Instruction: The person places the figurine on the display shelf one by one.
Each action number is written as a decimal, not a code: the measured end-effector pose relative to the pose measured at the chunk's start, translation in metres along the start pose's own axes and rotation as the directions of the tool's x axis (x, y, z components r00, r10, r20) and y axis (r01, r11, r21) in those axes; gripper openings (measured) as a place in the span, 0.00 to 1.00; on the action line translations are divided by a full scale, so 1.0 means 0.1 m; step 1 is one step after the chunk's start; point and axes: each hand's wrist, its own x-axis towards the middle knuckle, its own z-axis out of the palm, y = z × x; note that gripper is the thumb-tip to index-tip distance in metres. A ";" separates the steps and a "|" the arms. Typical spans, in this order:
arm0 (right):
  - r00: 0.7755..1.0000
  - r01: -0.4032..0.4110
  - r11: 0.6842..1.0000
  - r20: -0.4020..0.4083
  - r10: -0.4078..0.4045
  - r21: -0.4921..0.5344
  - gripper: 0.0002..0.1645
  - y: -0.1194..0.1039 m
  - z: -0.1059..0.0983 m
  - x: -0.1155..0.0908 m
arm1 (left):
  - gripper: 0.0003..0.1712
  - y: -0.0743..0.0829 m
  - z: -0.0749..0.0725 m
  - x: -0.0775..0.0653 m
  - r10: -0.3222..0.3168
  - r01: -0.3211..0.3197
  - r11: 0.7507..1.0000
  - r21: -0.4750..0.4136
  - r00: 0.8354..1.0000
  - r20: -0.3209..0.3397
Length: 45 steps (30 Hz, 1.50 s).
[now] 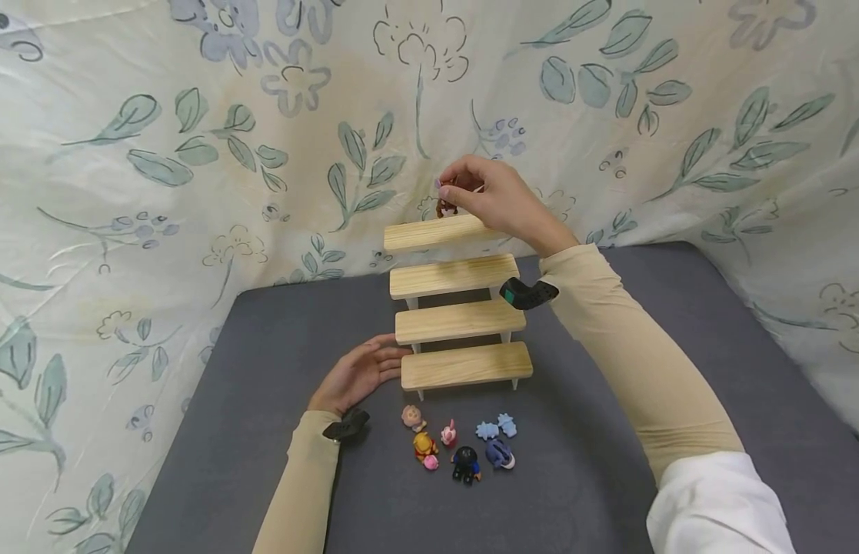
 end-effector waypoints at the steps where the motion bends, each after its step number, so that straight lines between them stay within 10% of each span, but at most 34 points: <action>1: 1.000 -0.002 1.000 -0.001 0.002 -0.003 0.19 0.01 0.01 0.02 | 0.25 0.00 -0.01 0.00 0.000 0.000 1.000 0.000 1.000 -0.001; 45: 0.991 -0.130 0.983 -0.030 0.128 -0.128 0.18 0.34 0.23 0.19 | 0.24 0.04 -0.02 -0.07 -0.022 0.022 1.000 -0.014 1.000 0.022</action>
